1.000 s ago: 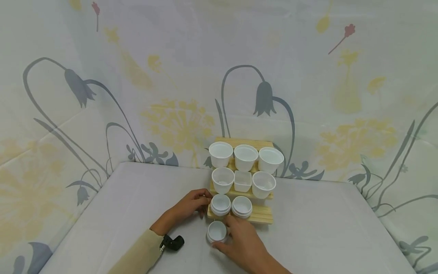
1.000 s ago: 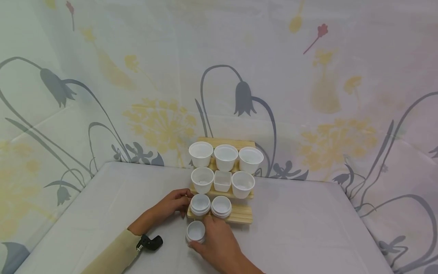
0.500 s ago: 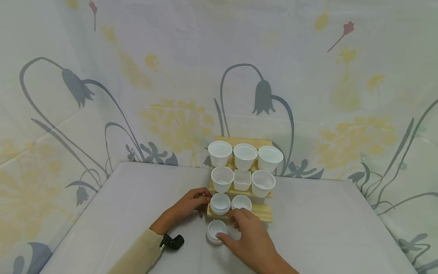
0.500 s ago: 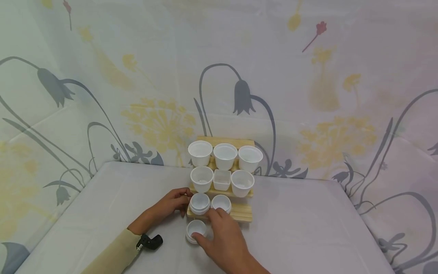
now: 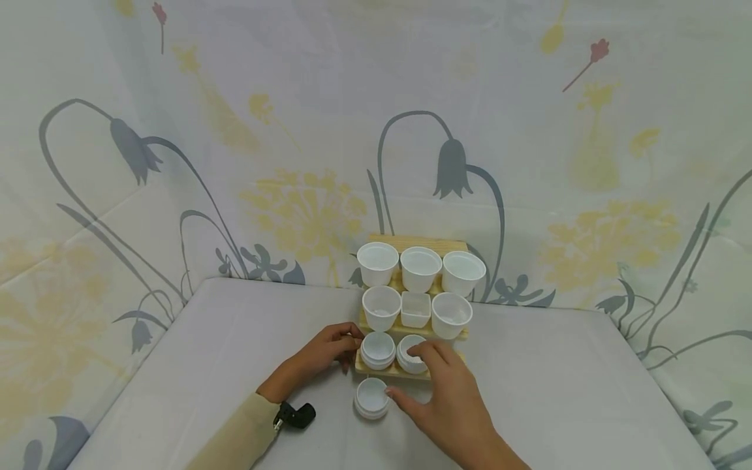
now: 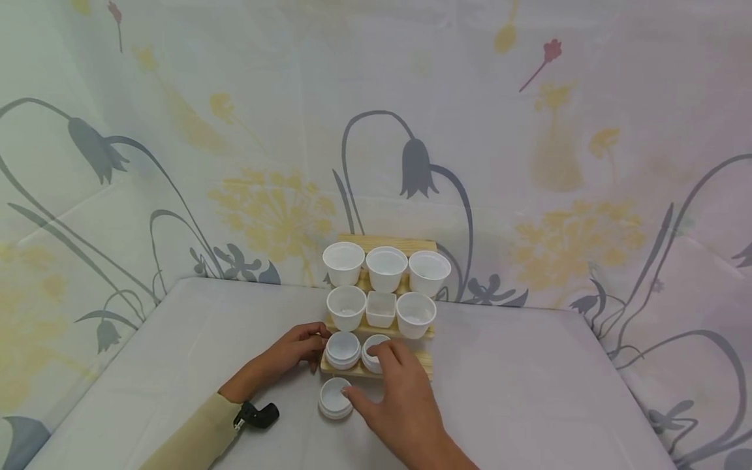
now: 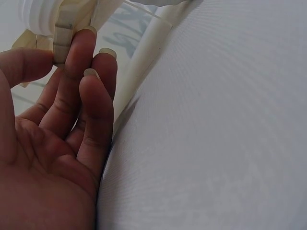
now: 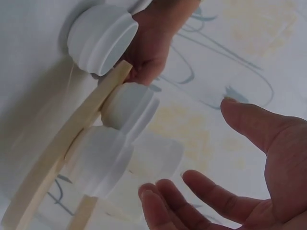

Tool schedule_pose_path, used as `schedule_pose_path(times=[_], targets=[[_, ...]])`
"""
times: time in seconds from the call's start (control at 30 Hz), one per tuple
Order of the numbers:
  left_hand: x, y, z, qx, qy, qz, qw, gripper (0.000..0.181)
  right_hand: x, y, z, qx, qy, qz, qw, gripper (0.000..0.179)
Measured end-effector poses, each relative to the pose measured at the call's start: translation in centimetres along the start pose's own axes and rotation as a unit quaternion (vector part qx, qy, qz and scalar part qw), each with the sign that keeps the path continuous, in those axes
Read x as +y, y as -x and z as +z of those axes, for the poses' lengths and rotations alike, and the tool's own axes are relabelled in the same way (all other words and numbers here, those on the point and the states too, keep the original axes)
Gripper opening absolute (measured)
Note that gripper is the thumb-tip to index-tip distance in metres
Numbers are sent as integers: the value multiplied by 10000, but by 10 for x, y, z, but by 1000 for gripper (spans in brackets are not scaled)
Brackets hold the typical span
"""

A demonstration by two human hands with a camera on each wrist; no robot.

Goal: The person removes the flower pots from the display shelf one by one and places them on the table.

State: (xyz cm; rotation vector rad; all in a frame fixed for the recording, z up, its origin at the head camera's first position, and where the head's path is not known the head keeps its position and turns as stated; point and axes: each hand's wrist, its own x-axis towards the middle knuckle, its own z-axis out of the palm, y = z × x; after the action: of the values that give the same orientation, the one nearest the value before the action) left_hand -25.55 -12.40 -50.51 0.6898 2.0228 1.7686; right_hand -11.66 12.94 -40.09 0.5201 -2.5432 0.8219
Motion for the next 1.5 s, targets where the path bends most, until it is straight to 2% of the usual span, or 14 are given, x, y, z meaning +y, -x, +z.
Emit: schedule_pose_path(times=[0.5,0.67,0.87,1.13,1.5], targets=[[3,1,0,-15,71,-43,10000,22,16,-8,1,215,165,276,9993,61],[2,1,1,-26,63,-19,10000,21,21,-11,3,261,160,362,9989,58],[3,2,1,18,78,-108,9999,21,26,-12,7,197,91,547,9983,55],[5,2,3,84,-9,-64,9999,21,32,-13,12,51,56,819,9966,56],[4,2,2,74,-59,-68,9999,21,36,-15,19,-60,-11,933,9956,54]])
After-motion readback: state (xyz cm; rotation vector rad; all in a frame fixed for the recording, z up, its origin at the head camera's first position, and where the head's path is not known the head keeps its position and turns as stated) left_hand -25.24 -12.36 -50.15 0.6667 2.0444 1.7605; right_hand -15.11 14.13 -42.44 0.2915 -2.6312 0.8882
